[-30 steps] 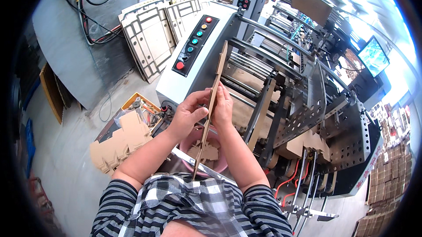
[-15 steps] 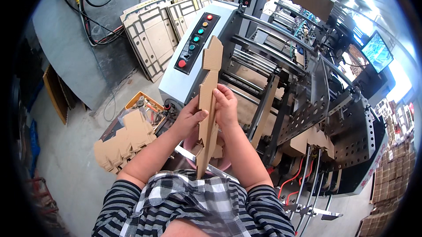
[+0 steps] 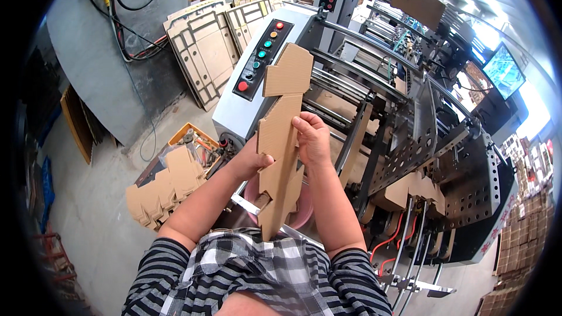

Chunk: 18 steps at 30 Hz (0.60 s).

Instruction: The person manually feeds flat cardboard pieces into a folding machine in a factory setting. They pick up individual pieces from a stack, insert them into the machine's mechanism, and then retrieve the folded boxes. The person occasionally inspects the cardboard pieces and stacks the finished boxes.

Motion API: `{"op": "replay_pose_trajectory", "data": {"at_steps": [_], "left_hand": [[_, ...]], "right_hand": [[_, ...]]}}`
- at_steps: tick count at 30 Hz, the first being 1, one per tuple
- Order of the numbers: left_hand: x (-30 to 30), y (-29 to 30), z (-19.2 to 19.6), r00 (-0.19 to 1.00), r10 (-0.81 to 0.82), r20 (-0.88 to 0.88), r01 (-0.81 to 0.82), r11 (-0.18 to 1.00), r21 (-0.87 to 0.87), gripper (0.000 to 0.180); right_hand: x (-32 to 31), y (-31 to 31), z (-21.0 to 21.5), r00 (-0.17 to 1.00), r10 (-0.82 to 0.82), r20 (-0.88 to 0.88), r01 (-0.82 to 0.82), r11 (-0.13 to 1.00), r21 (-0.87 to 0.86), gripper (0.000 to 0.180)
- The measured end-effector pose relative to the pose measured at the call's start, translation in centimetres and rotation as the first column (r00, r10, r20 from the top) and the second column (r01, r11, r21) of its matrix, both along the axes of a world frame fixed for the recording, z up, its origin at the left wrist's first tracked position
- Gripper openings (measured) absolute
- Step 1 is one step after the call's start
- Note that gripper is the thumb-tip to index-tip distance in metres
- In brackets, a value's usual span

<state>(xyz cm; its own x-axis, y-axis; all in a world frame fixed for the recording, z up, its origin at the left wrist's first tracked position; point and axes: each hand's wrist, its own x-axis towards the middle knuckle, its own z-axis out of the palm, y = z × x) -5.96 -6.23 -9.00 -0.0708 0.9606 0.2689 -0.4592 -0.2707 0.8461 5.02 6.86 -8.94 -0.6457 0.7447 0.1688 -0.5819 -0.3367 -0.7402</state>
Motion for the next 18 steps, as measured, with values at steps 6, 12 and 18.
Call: {"op": "replay_pose_trajectory", "data": {"at_steps": [6, 12, 18], "left_hand": [[0.2, -0.4, 0.9, 0.992, 0.114, -0.055, -0.114, 0.993, -0.002, 0.102], [-0.4, -0.1, -1.6, 0.995, 0.098, -0.021, -0.099, 0.995, -0.034, 0.094], [1.1, 0.0, -0.6, 0.996, 0.013, 0.093, -0.01, 0.999, -0.035, 0.088]], "right_hand": [[2.1, 0.9, 2.1, 1.0, -0.005, -0.012, 0.007, 0.995, 0.096, 0.015], [4.1, 2.7, 0.5, 0.996, 0.007, -0.085, -0.002, 0.998, 0.056, 0.012], [3.1, 3.3, -1.0, 0.995, -0.097, -0.024, 0.095, 0.995, -0.04, 0.009]]}}
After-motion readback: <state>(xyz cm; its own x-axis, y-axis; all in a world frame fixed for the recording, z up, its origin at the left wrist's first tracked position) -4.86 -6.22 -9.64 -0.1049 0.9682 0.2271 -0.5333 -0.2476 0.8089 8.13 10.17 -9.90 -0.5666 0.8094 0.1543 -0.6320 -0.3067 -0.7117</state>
